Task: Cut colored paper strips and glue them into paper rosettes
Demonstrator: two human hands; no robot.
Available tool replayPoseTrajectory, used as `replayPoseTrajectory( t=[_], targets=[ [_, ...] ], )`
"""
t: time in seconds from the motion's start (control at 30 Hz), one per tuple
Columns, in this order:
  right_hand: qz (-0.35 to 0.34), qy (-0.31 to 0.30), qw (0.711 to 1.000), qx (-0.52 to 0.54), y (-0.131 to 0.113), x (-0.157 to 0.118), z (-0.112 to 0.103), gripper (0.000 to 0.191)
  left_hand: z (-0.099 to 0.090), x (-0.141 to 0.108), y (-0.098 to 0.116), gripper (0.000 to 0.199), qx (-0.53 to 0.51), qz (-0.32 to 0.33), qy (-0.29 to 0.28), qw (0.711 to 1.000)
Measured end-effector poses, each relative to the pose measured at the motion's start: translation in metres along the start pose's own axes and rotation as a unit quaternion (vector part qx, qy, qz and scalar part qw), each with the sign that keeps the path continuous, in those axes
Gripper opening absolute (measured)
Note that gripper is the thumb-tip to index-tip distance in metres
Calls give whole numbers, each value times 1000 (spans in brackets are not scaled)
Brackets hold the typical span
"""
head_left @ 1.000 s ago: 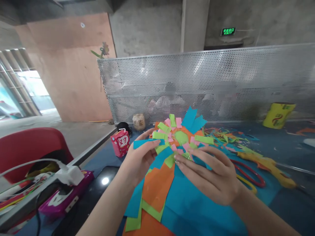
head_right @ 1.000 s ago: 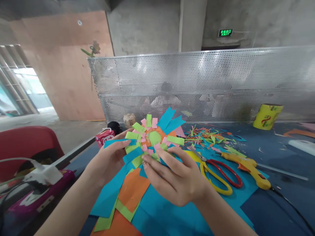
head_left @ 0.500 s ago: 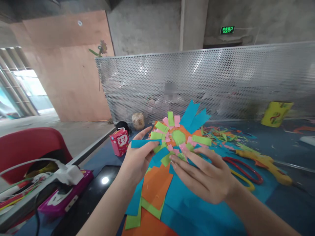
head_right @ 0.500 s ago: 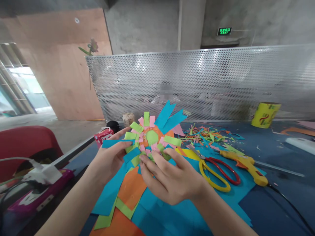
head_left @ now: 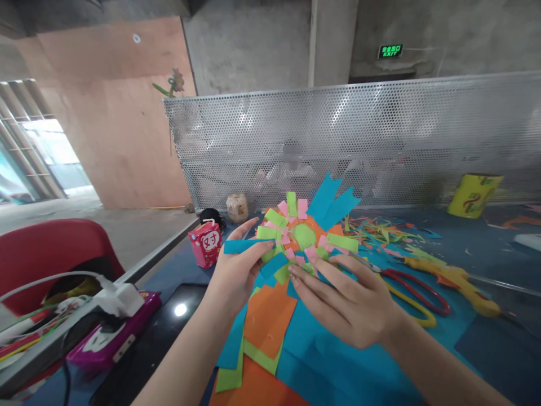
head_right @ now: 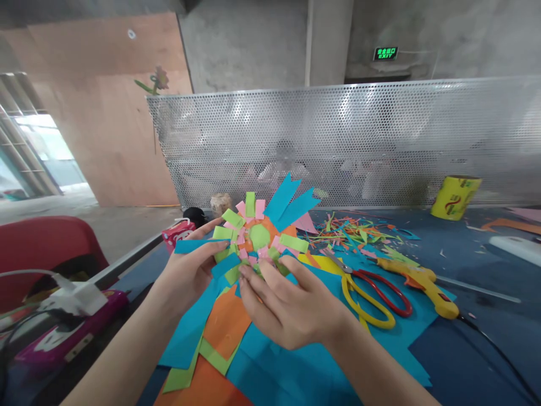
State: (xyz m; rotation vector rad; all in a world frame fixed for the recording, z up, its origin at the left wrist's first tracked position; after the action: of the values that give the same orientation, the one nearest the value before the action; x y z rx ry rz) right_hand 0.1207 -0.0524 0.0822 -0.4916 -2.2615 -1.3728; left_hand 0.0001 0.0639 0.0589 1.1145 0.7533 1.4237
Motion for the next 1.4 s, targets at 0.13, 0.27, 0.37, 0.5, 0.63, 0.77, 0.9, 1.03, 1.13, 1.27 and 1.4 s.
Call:
replayPoseTrajectory(
  t=[0.13, 0.27, 0.37, 0.5, 0.63, 0.77, 0.9, 1.03, 1.13, 1.27, 1.4],
  targets=[
    [3, 8, 1000, 2, -1, 0, 0, 18, 1, 0, 0, 58, -6, 2, -2, 1000],
    [15, 30, 999, 5, 0, -1, -3, 19, 0, 1, 1, 59, 5, 14, -2, 1000],
    [20, 29, 999, 25, 1, -1, 0, 18, -1, 1, -1, 60, 0, 17, 0, 1000],
    [129, 46, 978, 156, 30, -10, 10, 22, 0, 3, -4, 53, -27, 2, -13, 1000],
    [386, 110, 819, 410, 91, -47, 40, 20, 7, 6, -10, 45, 21, -82, -95, 992],
    [487, 155, 539, 669, 107, -75, 94, 22, -5, 10, 9, 46, 146, -50, -83, 985],
    [455, 110, 368, 803, 85, -69, 128, 28, -2, 10, 17, 43, 166, 13, -80, 983],
    [430, 52, 354, 829, 65, -63, 135, 27, 7, 11, 0, 28, 145, -15, -105, 984],
    [418, 45, 368, 829, 62, -59, 133, 25, 7, 12, -3, 19, 137, -11, -109, 985],
    [419, 46, 372, 827, 63, -60, 131, 25, 5, 13, -4, 16, 130, -17, -101, 986],
    [420, 41, 374, 826, 62, -60, 130, 25, 6, 13, -3, 15, 117, -16, -97, 988]
  ],
)
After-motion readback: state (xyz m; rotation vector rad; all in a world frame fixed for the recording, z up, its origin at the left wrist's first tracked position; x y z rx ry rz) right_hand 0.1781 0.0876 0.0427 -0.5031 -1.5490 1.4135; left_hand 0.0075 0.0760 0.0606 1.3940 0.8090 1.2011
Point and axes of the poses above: each hand's wrist, its own x-axis towards the middle knuckle, its own z-axis out of the palm, y = z × x, the point moved 10 cm from there along x, towards the middle knuckle, and after that the axes turned 15 degrees about -y, right-handed, at the moved point
